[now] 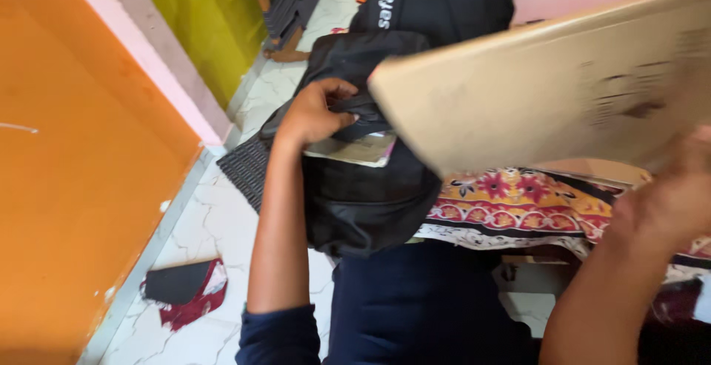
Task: The person removes several books and notebooks from a black backpack, places them on a patterned surface, flips through their pages, and then places them back into the backpack. The person also handles a small green bottle and a pink marker during the process.
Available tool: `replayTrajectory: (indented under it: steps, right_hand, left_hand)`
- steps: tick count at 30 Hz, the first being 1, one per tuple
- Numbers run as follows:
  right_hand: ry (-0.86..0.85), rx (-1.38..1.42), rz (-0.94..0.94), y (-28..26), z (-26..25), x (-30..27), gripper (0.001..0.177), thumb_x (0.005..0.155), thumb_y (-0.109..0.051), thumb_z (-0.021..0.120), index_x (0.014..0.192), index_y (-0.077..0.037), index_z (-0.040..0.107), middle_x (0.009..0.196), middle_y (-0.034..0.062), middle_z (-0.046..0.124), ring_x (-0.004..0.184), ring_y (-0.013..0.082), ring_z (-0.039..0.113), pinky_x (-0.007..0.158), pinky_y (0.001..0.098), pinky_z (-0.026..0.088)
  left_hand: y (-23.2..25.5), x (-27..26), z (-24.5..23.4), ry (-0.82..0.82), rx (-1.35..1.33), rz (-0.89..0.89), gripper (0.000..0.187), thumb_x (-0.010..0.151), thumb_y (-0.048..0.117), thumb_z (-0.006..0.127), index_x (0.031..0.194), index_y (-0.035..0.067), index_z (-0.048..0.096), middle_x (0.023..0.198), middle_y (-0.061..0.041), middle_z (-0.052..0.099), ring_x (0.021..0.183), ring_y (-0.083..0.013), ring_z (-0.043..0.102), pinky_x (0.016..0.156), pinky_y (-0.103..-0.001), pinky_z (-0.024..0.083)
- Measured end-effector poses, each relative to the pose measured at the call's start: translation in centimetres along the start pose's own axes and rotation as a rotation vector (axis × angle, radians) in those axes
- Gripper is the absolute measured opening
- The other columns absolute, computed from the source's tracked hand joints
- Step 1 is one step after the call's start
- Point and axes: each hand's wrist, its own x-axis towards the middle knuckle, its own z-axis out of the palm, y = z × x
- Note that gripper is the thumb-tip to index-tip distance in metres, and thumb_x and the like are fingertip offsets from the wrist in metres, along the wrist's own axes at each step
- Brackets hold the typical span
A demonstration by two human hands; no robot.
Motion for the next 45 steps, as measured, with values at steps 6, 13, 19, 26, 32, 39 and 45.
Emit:
replayTrajectory:
  steps: [6,13,19,26,32,39,45]
  right_hand:
    - [0.242,-0.345,-0.372,0.3,-5.5,0.1,0.021,0.094,0.009,0.066,0.113,0.001,0.067,0.116,0.0153,0.069,0.11,0.0291,0.068,0.098,0.0407,0.055]
    - [-0.498,-0.959,-0.893,0.3,-6.4,-3.1,0.029,0.082,0.015,0.058,0.102,0.0,0.072,0.11,0.0192,0.073,0.111,0.0373,0.068,0.096,0.0453,0.051]
    - [-0.633,-1.095,-0.388,2.2,-12.5,-3.5,0.037,0.072,0.013,0.054,0.102,-0.002,0.069,0.119,0.0126,0.072,0.124,0.033,0.066,0.109,0.0419,0.048]
    - [-0.98,-0.979,0.106,0.4,-14.1,1.0,0.04,0.07,0.0,0.07,0.11,-0.002,0.069,0.122,0.0141,0.066,0.119,0.0342,0.061,0.098,0.0414,0.046]
    - [-1.068,-1.115,-0.013,4.8,-13.0,5.6,0.029,0.084,-0.007,0.071,0.113,-0.01,0.069,0.116,0.0108,0.069,0.113,0.0309,0.064,0.1,0.0414,0.05]
    - [-0.668,-1.044,-0.281,10.5,-10.4,10.1,0.043,0.084,-0.001,0.069,0.127,-0.005,0.064,0.121,0.0195,0.056,0.111,0.0387,0.058,0.096,0.0441,0.049]
    - [-0.381,-1.197,-0.469,14.1,-9.9,13.2,0.043,0.076,-0.004,0.082,0.113,-0.003,0.059,0.106,0.0171,0.057,0.101,0.0368,0.056,0.089,0.0479,0.047]
  left_hand:
    - [6.1,-3.0,7.3,-0.119,0.126,0.339,0.062,0.071,0.016,0.09,0.128,0.002,0.068,0.134,-0.023,0.063,0.126,-0.037,0.057,0.108,-0.041,0.041]
    - [7.2,-1.7,24.9,0.069,-0.677,-0.151,0.044,0.105,0.021,0.053,0.147,0.006,0.057,0.12,-0.028,0.065,0.101,-0.0518,0.058,0.086,-0.038,0.052]
    - [4.2,-2.8,32.3,-0.001,-0.148,-0.131,0.033,0.1,0.03,0.066,0.093,-0.001,0.071,0.087,-0.022,0.072,0.08,-0.0328,0.071,0.073,-0.042,0.053]
    - [8.8,-3.2,31.4,0.014,0.243,-0.101,0.031,0.09,0.03,0.072,0.078,0.003,0.067,0.081,-0.02,0.068,0.079,-0.0411,0.068,0.07,-0.052,0.052]
    - [9.0,2.7,36.6,0.049,0.18,0.21,0.014,0.09,0.016,0.066,0.09,0.001,0.066,0.094,-0.02,0.066,0.093,-0.0423,0.064,0.08,-0.052,0.052]
    - [7.3,10.0,42.3,-0.008,0.282,0.197,0.024,0.085,0.012,0.066,0.104,-0.003,0.066,0.113,-0.024,0.061,0.111,-0.0416,0.058,0.09,-0.051,0.051]
    - [6.5,14.8,43.3,0.106,0.209,-0.021,0.039,0.086,0.006,0.058,0.124,-0.004,0.056,0.124,-0.026,0.053,0.115,-0.0439,0.055,0.094,-0.051,0.049]
